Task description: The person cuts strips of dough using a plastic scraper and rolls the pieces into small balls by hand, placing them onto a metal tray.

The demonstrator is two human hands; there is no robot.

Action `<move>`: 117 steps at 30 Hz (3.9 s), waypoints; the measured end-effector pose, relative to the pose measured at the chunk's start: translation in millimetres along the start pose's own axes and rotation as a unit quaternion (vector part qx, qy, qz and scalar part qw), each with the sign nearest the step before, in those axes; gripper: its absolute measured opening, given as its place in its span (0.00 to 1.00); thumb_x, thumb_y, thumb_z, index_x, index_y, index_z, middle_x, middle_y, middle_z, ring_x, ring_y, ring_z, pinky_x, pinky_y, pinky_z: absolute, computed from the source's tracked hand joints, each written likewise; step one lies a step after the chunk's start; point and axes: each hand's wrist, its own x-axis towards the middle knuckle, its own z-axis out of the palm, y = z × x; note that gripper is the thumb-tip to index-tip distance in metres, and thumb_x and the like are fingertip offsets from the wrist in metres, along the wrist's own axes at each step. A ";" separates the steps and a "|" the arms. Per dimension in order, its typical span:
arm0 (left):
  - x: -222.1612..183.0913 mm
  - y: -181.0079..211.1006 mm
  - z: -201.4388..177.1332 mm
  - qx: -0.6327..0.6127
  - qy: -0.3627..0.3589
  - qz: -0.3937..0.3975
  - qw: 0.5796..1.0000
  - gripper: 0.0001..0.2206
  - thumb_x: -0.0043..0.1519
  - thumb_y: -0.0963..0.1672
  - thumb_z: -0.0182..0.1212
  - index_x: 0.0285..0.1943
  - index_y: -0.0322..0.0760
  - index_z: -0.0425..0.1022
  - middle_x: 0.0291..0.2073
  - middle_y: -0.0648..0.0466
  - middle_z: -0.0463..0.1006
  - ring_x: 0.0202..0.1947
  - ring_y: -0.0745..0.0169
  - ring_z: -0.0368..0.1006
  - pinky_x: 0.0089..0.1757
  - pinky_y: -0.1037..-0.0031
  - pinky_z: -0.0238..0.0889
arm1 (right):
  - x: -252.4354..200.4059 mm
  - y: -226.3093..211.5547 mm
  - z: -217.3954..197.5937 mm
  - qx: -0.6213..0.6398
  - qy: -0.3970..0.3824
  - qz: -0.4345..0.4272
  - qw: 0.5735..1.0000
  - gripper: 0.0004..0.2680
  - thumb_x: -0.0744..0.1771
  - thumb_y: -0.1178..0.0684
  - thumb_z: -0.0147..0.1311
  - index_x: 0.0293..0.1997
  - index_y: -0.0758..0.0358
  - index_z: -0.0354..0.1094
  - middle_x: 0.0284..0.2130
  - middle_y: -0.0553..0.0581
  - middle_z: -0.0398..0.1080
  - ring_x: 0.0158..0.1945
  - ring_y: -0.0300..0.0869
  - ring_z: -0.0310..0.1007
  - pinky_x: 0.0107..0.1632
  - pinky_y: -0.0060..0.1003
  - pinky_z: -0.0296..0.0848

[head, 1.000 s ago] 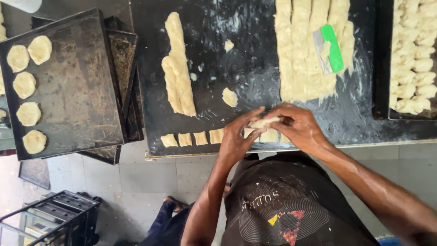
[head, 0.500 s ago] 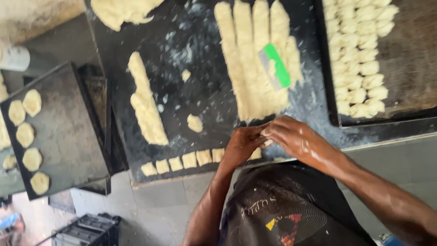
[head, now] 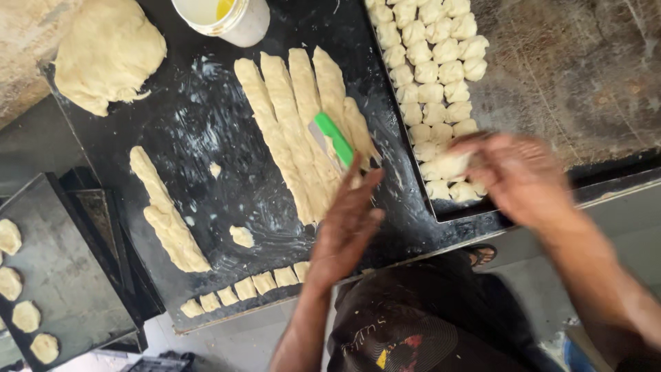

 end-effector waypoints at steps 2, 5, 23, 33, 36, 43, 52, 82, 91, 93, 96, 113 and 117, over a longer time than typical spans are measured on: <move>-5.2 8.6 -19.3 0.052 0.062 0.010 0.997 0.12 0.69 0.38 0.54 0.61 0.37 0.74 0.72 0.42 0.64 0.71 0.47 0.66 0.63 0.62 0.69 | 10.9 -42.3 -6.3 -0.152 -0.124 -0.186 0.963 0.02 0.71 0.54 0.58 0.46 0.57 0.74 0.49 0.58 0.75 0.55 0.43 0.79 0.54 0.40 0.84; -21.6 0.0 -39.7 0.119 0.158 -0.013 0.980 0.10 0.71 0.41 0.54 0.56 0.34 0.80 0.64 0.42 0.76 0.65 0.48 0.74 0.58 0.61 0.75 | 43.1 -52.5 -19.3 -0.525 0.056 -0.272 0.804 0.04 0.71 0.58 0.54 0.43 0.68 0.72 0.40 0.67 0.74 0.41 0.44 0.77 0.43 0.40 0.76; -188.6 -89.8 -117.3 0.474 0.073 0.115 0.870 0.17 0.53 0.39 0.66 0.53 0.42 0.83 0.56 0.49 0.78 0.60 0.47 0.73 0.58 0.58 0.67 | -41.8 138.7 40.5 -0.746 -0.220 -0.368 0.510 0.03 0.66 0.59 0.61 0.41 0.61 0.74 0.37 0.59 0.74 0.41 0.51 0.77 0.38 0.42 0.77; -159.6 -109.2 -196.2 -0.154 0.262 -0.034 0.952 0.17 0.71 0.47 0.51 0.60 0.33 0.78 0.52 0.47 0.83 0.50 0.65 0.79 0.53 0.75 0.72 | -26.7 321.6 149.0 -0.678 -0.249 -0.275 0.634 0.10 0.64 0.67 0.59 0.48 0.70 0.67 0.48 0.67 0.69 0.52 0.60 0.72 0.50 0.49 0.75; -127.1 -111.9 -205.2 -0.136 0.281 0.016 0.950 0.17 0.67 0.45 0.62 0.63 0.33 0.75 0.50 0.45 0.83 0.44 0.64 0.78 0.45 0.73 0.72 | -4.4 332.6 182.0 -0.668 -0.240 -0.350 0.612 0.11 0.66 0.66 0.60 0.53 0.69 0.69 0.50 0.64 0.70 0.55 0.57 0.73 0.55 0.48 0.76; -99.5 -138.1 -170.8 0.126 0.229 0.036 0.965 0.14 0.62 0.44 0.67 0.56 0.38 0.82 0.41 0.47 0.85 0.29 0.68 0.74 0.36 0.74 0.70 | -47.9 336.9 146.9 -0.746 -0.202 -0.307 0.555 0.16 0.61 0.69 0.56 0.53 0.73 0.70 0.53 0.70 0.72 0.61 0.61 0.69 0.60 0.51 0.72; -135.6 -106.8 -184.9 0.084 0.072 -0.059 0.992 0.14 0.63 0.45 0.67 0.56 0.39 0.84 0.26 0.54 0.79 0.23 0.69 0.62 0.28 0.72 0.59 | -104.1 243.9 186.2 -0.627 -0.025 -0.059 0.777 0.12 0.67 0.59 0.57 0.57 0.62 0.67 0.48 0.59 0.76 0.49 0.43 0.80 0.47 0.35 0.82; -168.2 -88.0 -131.3 -0.203 0.046 -0.118 0.971 0.18 0.67 0.40 0.59 0.66 0.30 0.73 0.48 0.47 0.83 0.45 0.60 0.80 0.49 0.66 0.76 | -92.4 218.5 178.8 -0.730 -0.254 -0.298 0.560 0.16 0.60 0.53 0.64 0.52 0.64 0.76 0.47 0.60 0.72 0.52 0.53 0.72 0.52 0.46 0.75; -100.6 -48.2 -40.2 -0.057 -0.049 0.013 0.997 0.16 0.64 0.33 0.55 0.60 0.29 0.78 0.64 0.40 0.71 0.62 0.49 0.69 0.58 0.66 0.65 | -80.6 151.0 78.7 -0.552 -0.124 -0.176 0.806 0.10 0.63 0.60 0.58 0.49 0.62 0.76 0.52 0.57 0.74 0.55 0.46 0.76 0.52 0.41 0.79; -85.9 -29.0 -24.8 -0.079 -0.054 -0.003 0.995 0.21 0.62 0.32 0.54 0.65 0.35 0.69 0.70 0.41 0.66 0.69 0.49 0.64 0.60 0.67 0.62 | -69.3 118.9 71.8 -0.433 -0.025 -0.038 0.900 0.09 0.65 0.59 0.55 0.48 0.63 0.77 0.51 0.59 0.77 0.51 0.44 0.77 0.48 0.40 0.79; -69.5 -14.2 -21.2 0.004 0.008 -0.070 0.998 0.26 0.63 0.35 0.57 0.71 0.44 0.61 0.70 0.44 0.69 0.70 0.52 0.65 0.60 0.66 0.65 | -52.2 51.6 59.6 -0.361 0.110 0.098 0.921 0.13 0.72 0.52 0.42 0.48 0.61 0.78 0.44 0.61 0.81 0.44 0.46 0.79 0.44 0.40 0.76; -198.7 -85.6 -138.8 0.470 0.073 0.111 0.872 0.14 0.53 0.41 0.69 0.48 0.46 0.79 0.56 0.49 0.77 0.61 0.43 0.71 0.58 0.55 0.65 | 12.0 20.3 -35.4 -0.845 0.026 -0.234 0.480 0.28 0.71 0.58 0.52 0.78 0.76 0.37 0.54 0.69 0.73 0.58 0.58 0.75 0.71 0.58 0.62; -203.4 -117.4 -155.1 0.433 0.067 0.088 0.895 0.20 0.57 0.36 0.62 0.60 0.34 0.77 0.59 0.45 0.78 0.57 0.45 0.74 0.56 0.60 0.68 | 18.5 66.7 57.9 -0.767 -0.014 -0.325 0.553 0.10 0.77 0.61 0.56 0.66 0.72 0.60 0.56 0.67 0.73 0.55 0.50 0.78 0.56 0.40 0.80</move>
